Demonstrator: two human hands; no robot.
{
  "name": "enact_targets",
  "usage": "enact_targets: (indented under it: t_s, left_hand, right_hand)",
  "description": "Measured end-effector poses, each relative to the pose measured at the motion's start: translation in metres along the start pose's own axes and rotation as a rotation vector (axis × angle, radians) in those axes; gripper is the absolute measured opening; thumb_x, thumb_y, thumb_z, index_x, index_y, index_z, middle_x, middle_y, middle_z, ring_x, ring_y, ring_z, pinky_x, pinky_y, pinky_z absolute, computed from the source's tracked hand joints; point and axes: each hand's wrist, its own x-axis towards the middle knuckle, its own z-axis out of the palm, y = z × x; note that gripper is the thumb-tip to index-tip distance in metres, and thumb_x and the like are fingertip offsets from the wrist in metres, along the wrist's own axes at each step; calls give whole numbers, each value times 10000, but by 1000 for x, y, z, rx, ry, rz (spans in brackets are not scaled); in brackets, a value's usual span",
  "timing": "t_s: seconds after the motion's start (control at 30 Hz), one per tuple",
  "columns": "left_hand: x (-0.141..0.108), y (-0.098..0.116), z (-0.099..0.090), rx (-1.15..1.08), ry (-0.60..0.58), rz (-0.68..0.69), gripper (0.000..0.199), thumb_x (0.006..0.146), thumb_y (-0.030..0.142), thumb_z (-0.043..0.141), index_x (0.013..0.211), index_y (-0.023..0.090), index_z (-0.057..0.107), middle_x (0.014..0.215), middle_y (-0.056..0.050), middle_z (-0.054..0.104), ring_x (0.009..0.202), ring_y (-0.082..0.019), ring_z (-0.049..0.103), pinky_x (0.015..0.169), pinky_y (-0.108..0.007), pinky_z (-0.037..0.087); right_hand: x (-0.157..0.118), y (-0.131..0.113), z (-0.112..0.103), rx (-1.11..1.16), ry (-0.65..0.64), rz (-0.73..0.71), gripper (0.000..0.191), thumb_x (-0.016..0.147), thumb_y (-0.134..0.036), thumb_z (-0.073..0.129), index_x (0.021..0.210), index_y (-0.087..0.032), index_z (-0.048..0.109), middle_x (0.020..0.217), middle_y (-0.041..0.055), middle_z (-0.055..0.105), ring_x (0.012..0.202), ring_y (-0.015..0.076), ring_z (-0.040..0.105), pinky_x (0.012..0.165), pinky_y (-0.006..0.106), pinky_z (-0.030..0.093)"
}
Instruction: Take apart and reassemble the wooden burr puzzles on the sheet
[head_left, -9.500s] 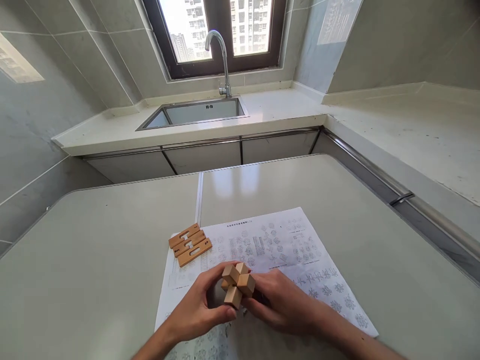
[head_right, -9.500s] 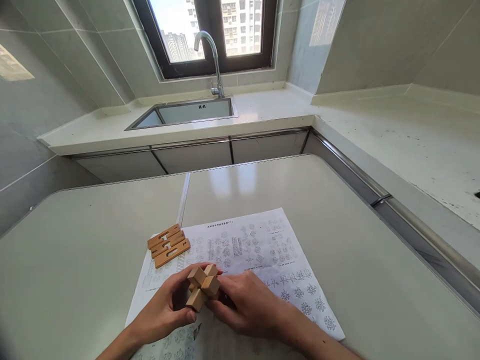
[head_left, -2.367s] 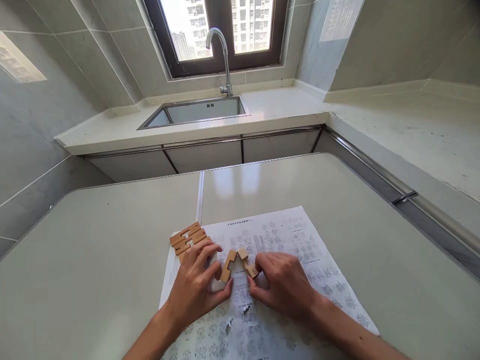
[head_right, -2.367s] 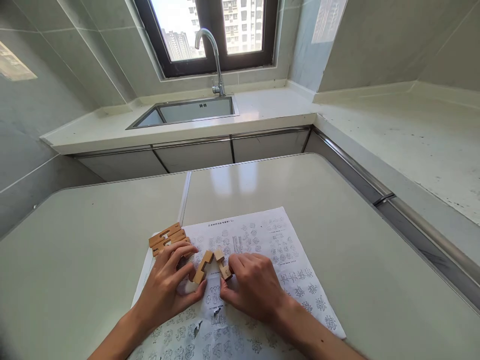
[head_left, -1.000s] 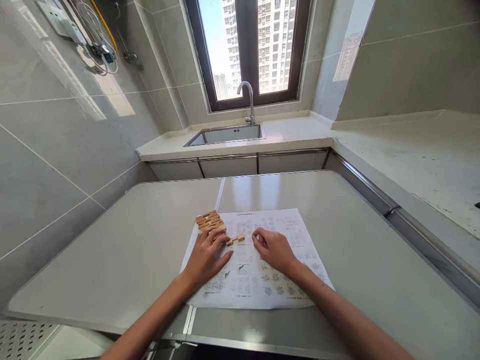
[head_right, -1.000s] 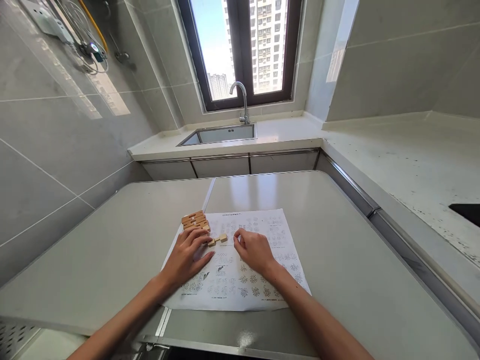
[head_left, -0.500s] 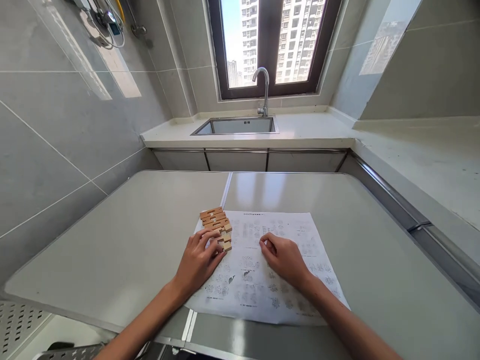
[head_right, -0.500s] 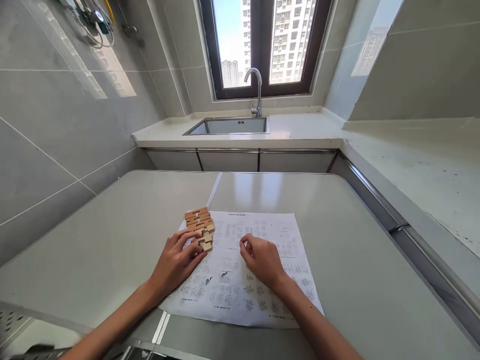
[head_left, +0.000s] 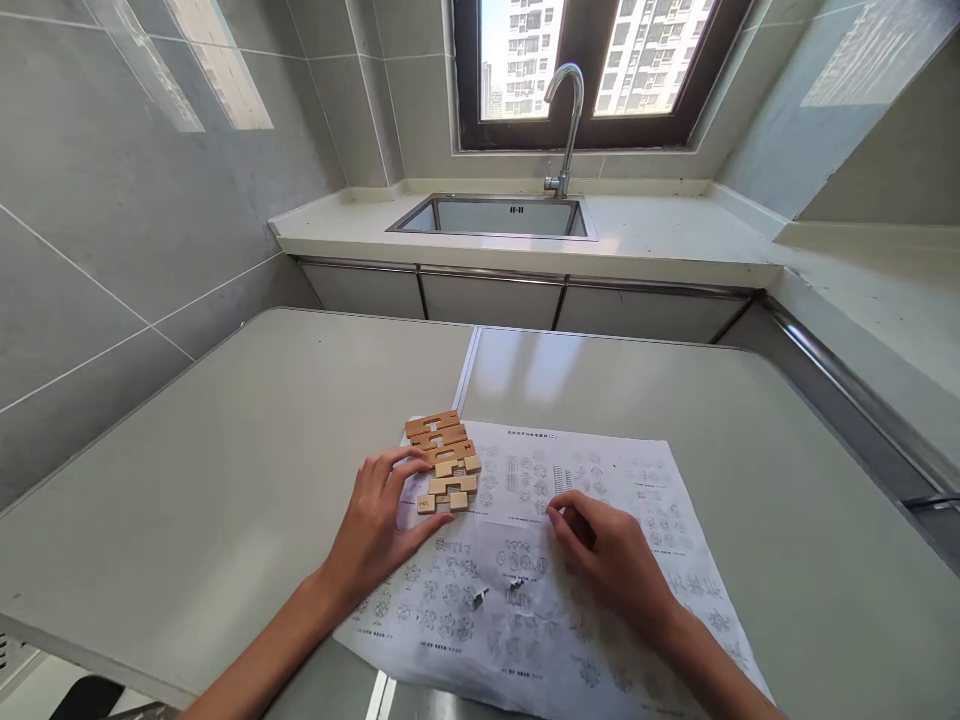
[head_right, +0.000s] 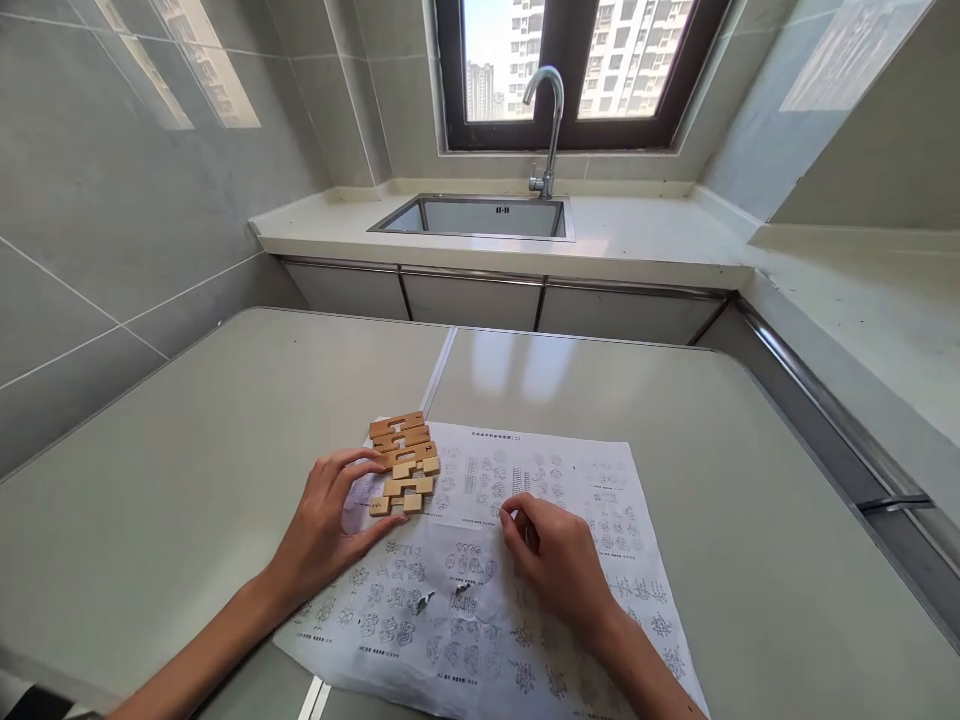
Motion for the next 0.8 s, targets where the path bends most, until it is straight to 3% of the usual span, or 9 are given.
enact_targets:
  t_s: [0.07,0.2,0.37,0.47,0.6,0.8]
  left_hand:
    - [8,-7,-4,-58,-21,-2,485,954,457,765,1335,243,555,1366,-119,614,1283,-322,570,1087,-497,491]
    - [27,-29,-7,-61,13,-96,336,1027,438,658,1280,232,582,1311,-101,650,1225,-297,600,1088,-493,490]
    - [46,-52,-9,-57,-155,-118,367,1014,503,647,1273,244,632,1320,-85,680,1228,-301,611,1057,-470,526]
    - [53,-53,-13,-66,-247,-95,358,1017,505,641,1286,269,652,1367,-81,665,1265,-303,588,1077,-476,514]
    - [62,-51,-14,8,-276,-59,280,1028,472,615,1201,271,706,1351,-94,673,1264,-327,564,1054,-507,508]
    - [83,-51,-10,117,-373,-51,325,937,482,734,1133,223,735,1390,-124,653,1294,-371,524,1048,-550,495]
  right_hand:
    - [0,1,0,3,-8,5,230,1062,-371,528,914,-252,657,624,-40,564,533,165,538,554,276,426]
    - [0,1,1,5,-10,10,225,1066,-369,536,933,-249,671,631,-31,588,533,164,550,546,280,437]
    - [1,-2,-1,21,1,-2,241,1069,-370,541,919,-247,682,621,-24,608,518,162,562,517,277,450]
    - [1,-3,-2,40,-9,1,236,1076,-376,541,940,-247,685,638,-26,622,527,158,576,531,272,472]
    - [2,-2,-1,56,-14,19,231,1075,-385,549,946,-249,684,651,-25,639,536,161,587,543,274,487]
    - [2,-2,-1,39,-9,6,238,1076,-395,551,943,-250,684,647,-30,628,522,156,576,528,269,472]
